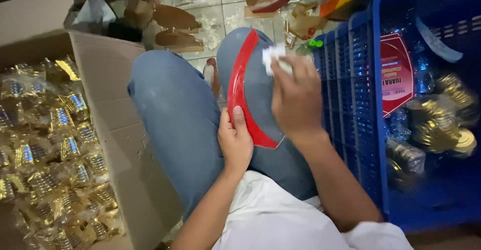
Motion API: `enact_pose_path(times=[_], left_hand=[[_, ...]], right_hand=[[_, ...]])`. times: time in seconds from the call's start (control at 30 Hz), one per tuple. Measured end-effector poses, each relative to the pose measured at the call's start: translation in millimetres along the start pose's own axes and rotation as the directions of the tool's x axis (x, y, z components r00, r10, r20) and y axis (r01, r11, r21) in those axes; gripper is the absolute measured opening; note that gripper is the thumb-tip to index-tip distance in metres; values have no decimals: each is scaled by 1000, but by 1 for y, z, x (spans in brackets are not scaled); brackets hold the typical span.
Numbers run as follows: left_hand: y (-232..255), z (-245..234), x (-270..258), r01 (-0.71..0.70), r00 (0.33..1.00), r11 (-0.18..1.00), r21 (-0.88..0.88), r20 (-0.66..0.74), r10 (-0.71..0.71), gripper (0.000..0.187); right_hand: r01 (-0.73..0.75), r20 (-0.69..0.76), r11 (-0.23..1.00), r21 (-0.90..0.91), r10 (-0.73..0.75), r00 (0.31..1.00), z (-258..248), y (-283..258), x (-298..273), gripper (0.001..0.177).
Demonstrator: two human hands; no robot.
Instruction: A person sits on the floor cleaning red and clear plastic trophy components with a cloth and liquid solution before placing them aside.
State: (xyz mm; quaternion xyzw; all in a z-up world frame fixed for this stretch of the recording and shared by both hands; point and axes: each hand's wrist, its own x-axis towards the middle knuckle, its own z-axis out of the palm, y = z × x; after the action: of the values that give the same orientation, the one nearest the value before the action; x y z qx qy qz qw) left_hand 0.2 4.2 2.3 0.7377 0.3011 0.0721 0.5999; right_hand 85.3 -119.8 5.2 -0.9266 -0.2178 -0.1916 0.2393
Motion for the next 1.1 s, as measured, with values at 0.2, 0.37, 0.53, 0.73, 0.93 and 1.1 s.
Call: enact_pose_path(times=[0.2,0.37,0.53,0.73,0.93,1.1], left_hand=[[7,0,-1,-24,1000,998,64,-17,25,38],[3,1,-1,-10,1000,996,83,-22,11,36],[-21,-4,1,-82,995,994,73,71,77,30],[13,0,-5,-25,1000,998,61,-3,26,36],[5,-1,-5,-42,999,994,98,1,42,34],[0,3,-4,-60,998,987,151,-11,63,35]], right_hand=[[-2,-4,1000,-11,2,1000,18,-6,22,40],[38,193,998,45,-46,980,-17,-41,-55,48],[-63,324,988,140,14,946,-66,-61,-66,45],[4,58,1000,-14,-3,998,-13,-8,0,32],[-56,48,997,58,53,997,19,-10,41,35],[25,168,995,97,-41,985,-11,-42,-33,50]])
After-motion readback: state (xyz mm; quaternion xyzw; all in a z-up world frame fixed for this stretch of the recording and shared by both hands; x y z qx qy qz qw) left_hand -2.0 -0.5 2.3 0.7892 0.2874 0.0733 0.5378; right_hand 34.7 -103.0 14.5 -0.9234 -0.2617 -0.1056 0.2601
